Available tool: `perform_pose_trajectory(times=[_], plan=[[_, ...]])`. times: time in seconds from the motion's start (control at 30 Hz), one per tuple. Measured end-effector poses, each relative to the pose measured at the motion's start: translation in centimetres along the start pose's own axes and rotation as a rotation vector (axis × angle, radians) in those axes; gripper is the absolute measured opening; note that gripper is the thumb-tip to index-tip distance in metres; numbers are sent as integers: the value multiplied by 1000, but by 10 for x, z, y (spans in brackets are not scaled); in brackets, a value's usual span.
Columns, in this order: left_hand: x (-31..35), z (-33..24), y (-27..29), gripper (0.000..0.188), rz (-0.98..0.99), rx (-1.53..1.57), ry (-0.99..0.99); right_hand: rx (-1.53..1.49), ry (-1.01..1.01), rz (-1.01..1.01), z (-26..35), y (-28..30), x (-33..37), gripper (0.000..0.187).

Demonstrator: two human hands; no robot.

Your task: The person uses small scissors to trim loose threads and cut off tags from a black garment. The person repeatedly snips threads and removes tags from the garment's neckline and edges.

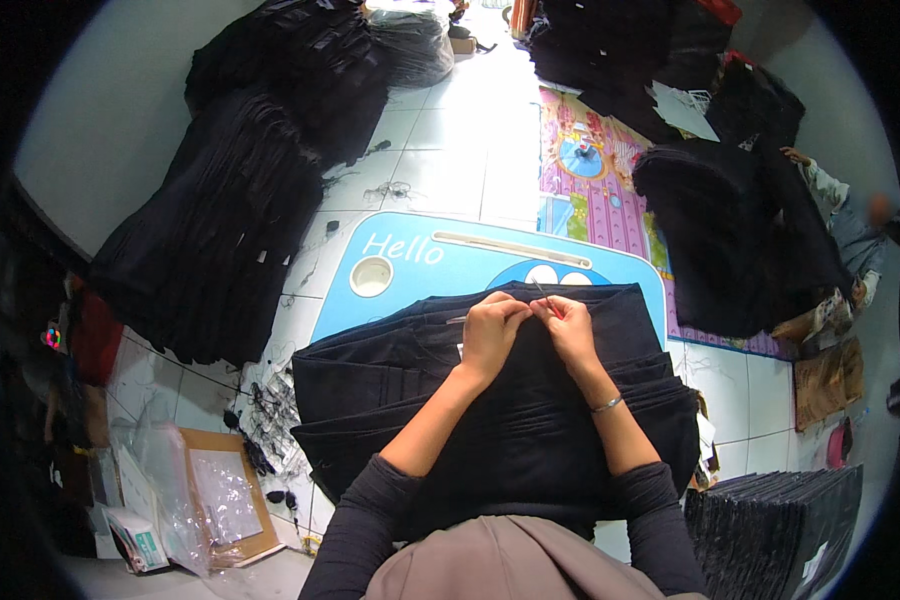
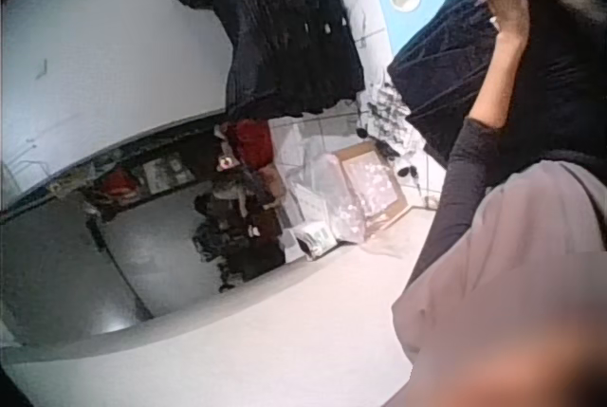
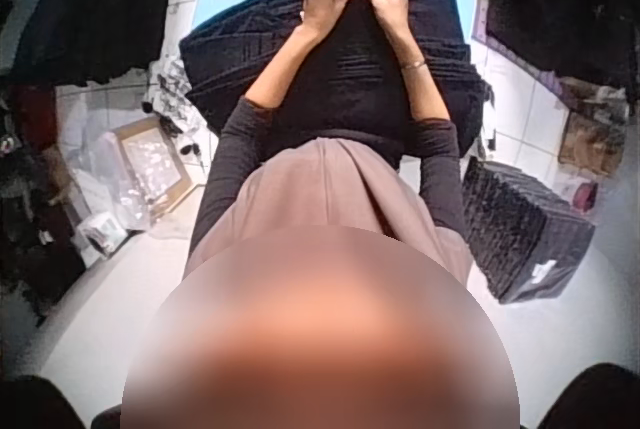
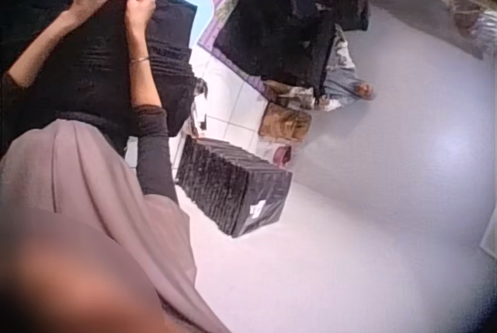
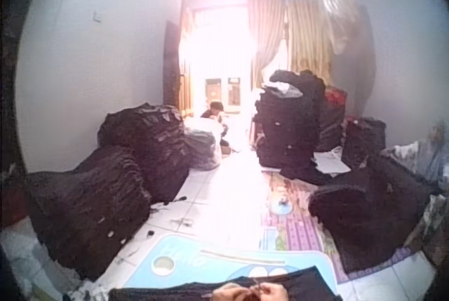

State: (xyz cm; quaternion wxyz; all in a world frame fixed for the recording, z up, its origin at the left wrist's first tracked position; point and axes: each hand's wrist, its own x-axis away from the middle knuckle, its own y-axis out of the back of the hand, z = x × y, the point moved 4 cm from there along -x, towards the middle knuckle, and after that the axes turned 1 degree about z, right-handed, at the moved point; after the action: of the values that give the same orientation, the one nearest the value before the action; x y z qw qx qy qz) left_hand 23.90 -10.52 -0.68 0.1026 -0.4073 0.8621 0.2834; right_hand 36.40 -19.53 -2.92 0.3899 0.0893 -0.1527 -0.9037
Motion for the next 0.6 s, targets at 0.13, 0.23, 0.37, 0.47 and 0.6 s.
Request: perform_pose_trajectory(times=[0.13, 0.23, 0.37, 0.47, 0.6], plan=[[4, 10, 0, 8, -39, 11, 49, 341, 119, -135, 29, 11, 15, 42], [7, 22, 2, 10, -8, 83, 176, 673, 231, -205, 48, 13, 31, 44], [7, 32, 4, 12, 4, 224, 289, 926, 403, -183, 56, 3, 45, 37], [8, 34, 4, 12, 11, 228, 304, 1012, 484, -182, 55, -4, 43, 36], [8, 31, 2, 13, 6, 218, 294, 1025, 536, -177, 54, -8, 40, 36]])
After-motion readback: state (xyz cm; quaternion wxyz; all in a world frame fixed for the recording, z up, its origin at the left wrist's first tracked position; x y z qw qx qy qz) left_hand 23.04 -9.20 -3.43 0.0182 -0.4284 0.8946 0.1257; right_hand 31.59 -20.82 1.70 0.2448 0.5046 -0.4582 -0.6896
